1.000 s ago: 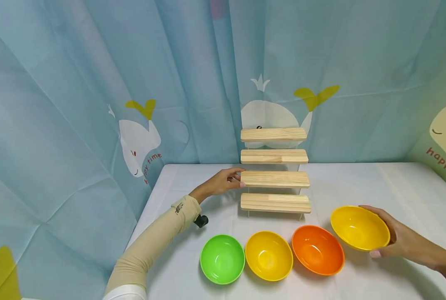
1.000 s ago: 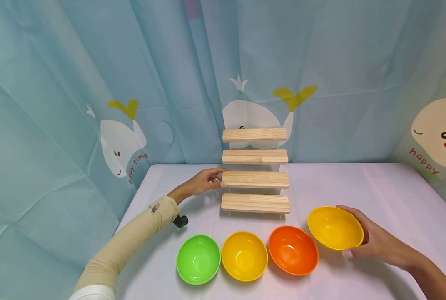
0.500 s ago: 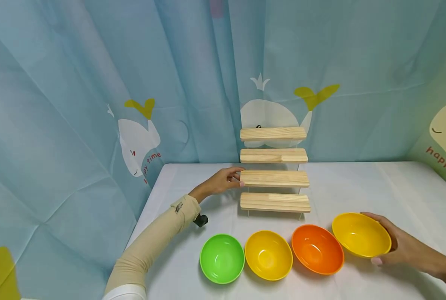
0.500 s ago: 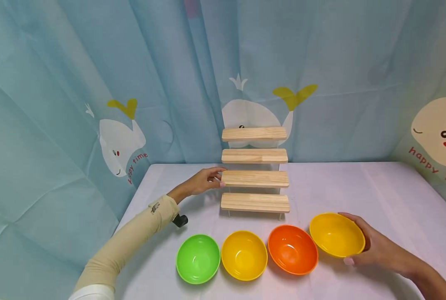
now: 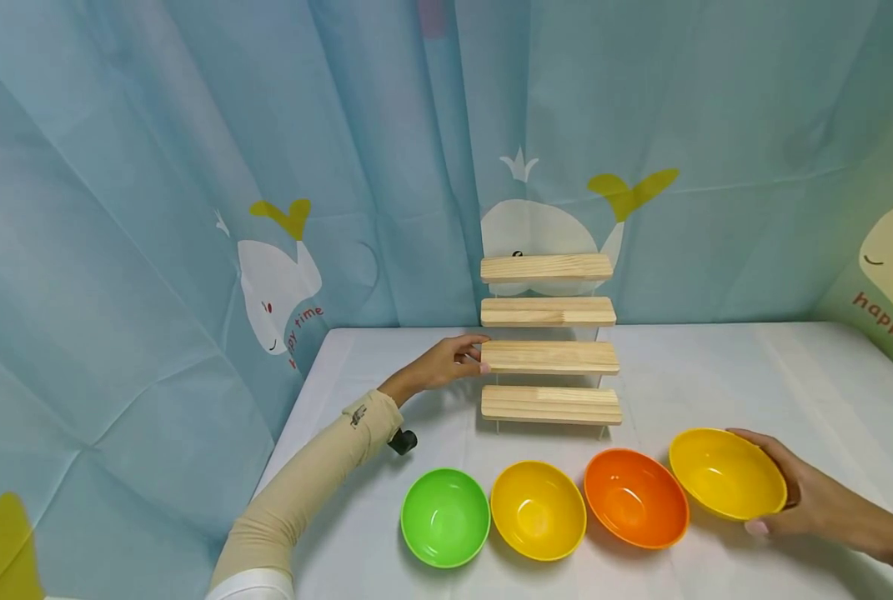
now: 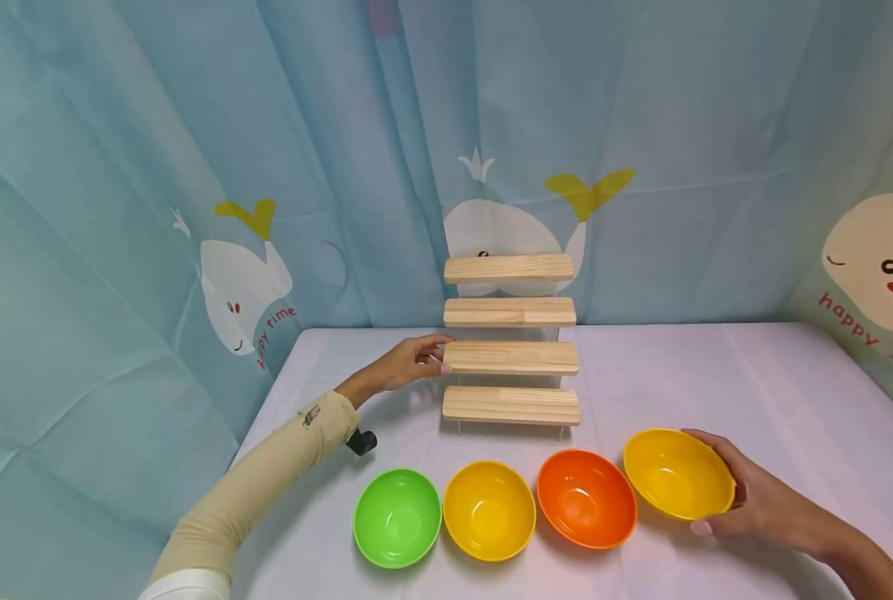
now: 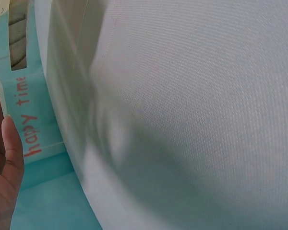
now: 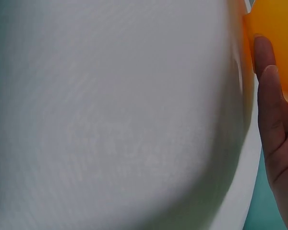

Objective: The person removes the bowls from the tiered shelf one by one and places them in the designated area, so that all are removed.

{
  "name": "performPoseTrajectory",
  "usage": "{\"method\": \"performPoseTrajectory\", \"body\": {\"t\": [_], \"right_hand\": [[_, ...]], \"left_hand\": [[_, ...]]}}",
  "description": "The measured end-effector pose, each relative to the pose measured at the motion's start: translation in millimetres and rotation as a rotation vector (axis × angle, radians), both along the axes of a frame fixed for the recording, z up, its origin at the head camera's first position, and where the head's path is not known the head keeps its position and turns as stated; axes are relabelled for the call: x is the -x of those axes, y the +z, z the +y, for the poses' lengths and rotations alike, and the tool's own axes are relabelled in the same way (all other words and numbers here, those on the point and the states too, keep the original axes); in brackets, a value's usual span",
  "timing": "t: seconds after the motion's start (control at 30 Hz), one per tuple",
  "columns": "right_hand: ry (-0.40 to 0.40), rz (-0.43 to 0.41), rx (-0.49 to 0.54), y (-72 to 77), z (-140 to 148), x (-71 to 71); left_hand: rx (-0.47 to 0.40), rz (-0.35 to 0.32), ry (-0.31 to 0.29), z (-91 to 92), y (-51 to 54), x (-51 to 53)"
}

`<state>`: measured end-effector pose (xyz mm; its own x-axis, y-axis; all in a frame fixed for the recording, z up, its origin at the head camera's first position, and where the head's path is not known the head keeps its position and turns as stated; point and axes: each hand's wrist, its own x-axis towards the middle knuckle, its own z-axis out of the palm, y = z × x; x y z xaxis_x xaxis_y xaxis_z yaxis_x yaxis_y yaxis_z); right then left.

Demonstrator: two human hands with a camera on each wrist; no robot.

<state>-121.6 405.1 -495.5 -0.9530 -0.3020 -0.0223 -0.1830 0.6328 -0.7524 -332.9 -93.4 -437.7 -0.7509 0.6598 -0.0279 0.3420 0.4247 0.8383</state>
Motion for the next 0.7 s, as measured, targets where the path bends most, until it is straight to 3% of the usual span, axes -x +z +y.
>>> {"method": "performPoseTrajectory", "body": {"t": [0.07, 0.7], "right_hand": [[0.004, 0.005, 0.003, -0.4, 0.6, -0.7], [0.009, 0.032, -0.031, -3.4, 3.1, -6.8]], "left_hand": [[0.011, -0.013, -0.008, 0.5, 4.5, -2.0], [-0.004, 0.006, 0.001, 0.4, 0.9, -2.0]]}}
